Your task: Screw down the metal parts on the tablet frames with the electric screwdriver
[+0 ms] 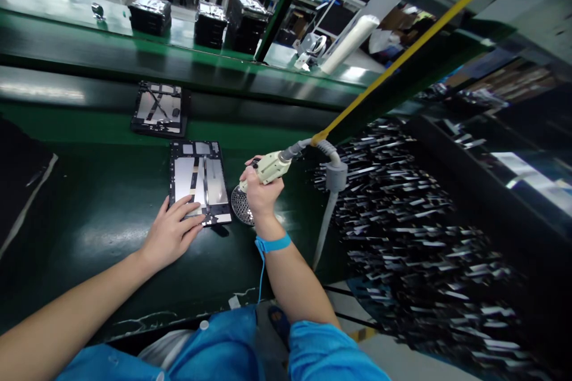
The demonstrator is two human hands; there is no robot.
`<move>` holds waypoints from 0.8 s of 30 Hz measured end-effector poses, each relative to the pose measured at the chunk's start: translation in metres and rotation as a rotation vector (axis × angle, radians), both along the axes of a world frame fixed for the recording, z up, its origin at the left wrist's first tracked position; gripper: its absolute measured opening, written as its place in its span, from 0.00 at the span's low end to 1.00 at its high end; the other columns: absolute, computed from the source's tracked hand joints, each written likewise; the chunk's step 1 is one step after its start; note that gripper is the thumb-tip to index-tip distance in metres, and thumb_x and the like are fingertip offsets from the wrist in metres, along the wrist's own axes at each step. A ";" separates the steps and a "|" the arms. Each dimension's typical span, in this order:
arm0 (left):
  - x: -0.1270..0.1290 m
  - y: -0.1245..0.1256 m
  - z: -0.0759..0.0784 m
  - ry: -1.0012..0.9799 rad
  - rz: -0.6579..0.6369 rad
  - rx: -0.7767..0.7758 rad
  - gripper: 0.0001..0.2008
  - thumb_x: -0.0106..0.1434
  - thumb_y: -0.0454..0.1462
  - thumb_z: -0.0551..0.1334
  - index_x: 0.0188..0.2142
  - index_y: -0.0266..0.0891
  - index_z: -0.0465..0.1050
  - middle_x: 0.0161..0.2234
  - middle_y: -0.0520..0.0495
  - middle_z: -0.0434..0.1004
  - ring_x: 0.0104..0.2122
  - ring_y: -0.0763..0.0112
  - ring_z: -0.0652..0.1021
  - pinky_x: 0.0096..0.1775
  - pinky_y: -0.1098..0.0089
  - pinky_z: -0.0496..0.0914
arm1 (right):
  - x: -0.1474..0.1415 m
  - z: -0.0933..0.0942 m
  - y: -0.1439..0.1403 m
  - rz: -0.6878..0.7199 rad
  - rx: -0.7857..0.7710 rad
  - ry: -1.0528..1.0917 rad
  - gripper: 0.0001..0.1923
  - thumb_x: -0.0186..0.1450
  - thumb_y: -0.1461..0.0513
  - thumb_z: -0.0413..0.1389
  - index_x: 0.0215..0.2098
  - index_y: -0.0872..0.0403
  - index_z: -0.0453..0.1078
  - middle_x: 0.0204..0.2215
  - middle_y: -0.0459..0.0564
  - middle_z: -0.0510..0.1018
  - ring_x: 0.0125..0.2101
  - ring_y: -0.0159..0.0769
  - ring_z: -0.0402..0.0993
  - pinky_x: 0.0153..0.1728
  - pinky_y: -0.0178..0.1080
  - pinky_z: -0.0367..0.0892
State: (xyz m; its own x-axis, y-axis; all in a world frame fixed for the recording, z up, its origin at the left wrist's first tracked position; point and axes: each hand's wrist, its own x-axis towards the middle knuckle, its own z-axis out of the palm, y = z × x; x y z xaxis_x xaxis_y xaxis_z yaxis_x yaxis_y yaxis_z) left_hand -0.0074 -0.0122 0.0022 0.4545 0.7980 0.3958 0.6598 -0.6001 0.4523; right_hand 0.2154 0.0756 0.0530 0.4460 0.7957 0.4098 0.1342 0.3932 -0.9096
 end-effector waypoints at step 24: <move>0.000 0.000 -0.001 -0.007 0.016 -0.043 0.14 0.73 0.40 0.61 0.55 0.44 0.77 0.57 0.40 0.79 0.64 0.50 0.72 0.65 0.35 0.59 | -0.013 0.022 -0.024 0.097 0.110 0.059 0.07 0.63 0.61 0.61 0.40 0.51 0.70 0.31 0.43 0.78 0.19 0.27 0.72 0.22 0.35 0.70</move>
